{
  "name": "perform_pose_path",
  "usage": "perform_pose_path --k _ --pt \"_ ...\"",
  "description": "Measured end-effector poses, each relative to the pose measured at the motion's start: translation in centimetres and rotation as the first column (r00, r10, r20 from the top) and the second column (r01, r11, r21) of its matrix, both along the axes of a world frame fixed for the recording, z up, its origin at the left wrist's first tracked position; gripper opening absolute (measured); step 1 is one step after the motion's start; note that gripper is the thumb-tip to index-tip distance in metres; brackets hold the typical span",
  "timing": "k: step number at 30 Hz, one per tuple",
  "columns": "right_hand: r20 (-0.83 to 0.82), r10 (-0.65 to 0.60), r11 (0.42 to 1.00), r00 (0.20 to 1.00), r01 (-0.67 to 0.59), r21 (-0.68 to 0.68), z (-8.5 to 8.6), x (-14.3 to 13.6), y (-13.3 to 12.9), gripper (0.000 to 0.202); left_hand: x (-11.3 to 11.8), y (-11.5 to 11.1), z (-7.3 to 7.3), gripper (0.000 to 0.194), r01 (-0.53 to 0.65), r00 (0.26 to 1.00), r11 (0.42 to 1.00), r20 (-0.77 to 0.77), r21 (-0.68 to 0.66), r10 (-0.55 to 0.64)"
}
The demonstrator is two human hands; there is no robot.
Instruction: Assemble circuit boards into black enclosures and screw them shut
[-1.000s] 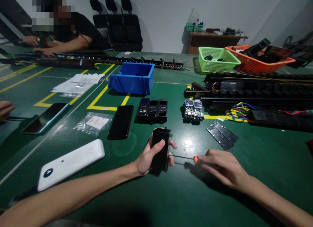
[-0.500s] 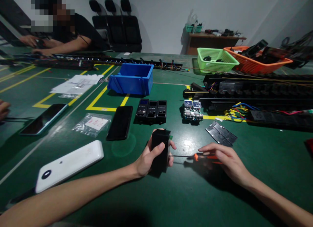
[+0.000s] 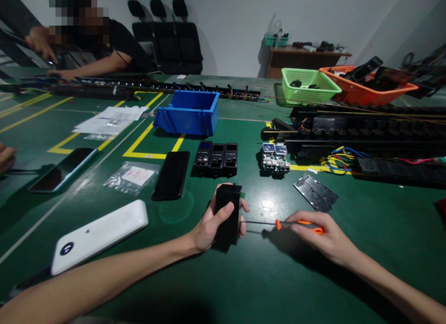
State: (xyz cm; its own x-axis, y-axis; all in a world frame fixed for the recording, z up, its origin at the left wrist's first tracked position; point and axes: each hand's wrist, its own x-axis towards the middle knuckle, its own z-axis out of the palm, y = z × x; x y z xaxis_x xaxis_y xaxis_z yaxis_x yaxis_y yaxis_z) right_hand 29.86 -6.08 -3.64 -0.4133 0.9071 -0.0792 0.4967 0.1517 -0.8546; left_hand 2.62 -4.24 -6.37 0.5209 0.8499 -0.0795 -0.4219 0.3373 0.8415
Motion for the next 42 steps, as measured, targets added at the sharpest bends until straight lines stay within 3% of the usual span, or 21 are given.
perform_pose_path --k 14,22,25,28,31,33,37,42 --pt "0.048 0.118 0.959 0.992 -0.126 0.255 -0.5 0.1 -0.2 0.019 -0.1 0.1 -0.2 0.034 -0.012 1.000 0.996 0.024 -0.087 0.014" --pt "0.146 0.135 0.833 0.980 -0.192 0.518 -1.3 0.5 -0.4 0.022 -0.1 0.1 0.2 0.038 -0.011 1.000 0.995 0.007 -0.102 0.011" --pt "0.077 0.116 0.889 0.990 -0.139 0.436 -1.4 0.4 -0.5 0.019 0.0 0.0 0.5 0.042 -0.020 1.000 0.994 -0.017 -0.108 0.019" --pt "-0.113 -0.002 0.986 0.994 0.020 0.163 -1.3 0.4 -0.6 0.021 0.2 -0.1 0.6 0.043 -0.038 0.999 0.997 -0.035 -0.072 0.036" --pt "-0.340 -0.142 0.988 0.930 0.110 -0.110 -1.2 0.3 -0.6 0.032 0.4 -0.1 0.7 0.044 -0.042 0.999 0.998 -0.035 -0.053 0.041" --pt "-0.356 -0.181 0.974 0.917 0.117 -0.194 -1.2 0.2 -0.6 0.036 0.4 -0.1 0.7 0.044 -0.044 0.999 0.997 -0.033 -0.064 0.042" --pt "-0.217 -0.155 0.976 0.964 0.116 -0.184 -1.0 0.0 -0.7 0.037 0.4 0.0 0.7 0.044 -0.057 0.998 0.995 -0.032 -0.081 0.055" --pt "-0.102 -0.084 0.996 0.991 0.083 -0.012 -0.7 0.1 -0.6 0.033 0.3 0.0 0.5 0.041 -0.052 0.999 0.997 -0.021 -0.066 0.050"
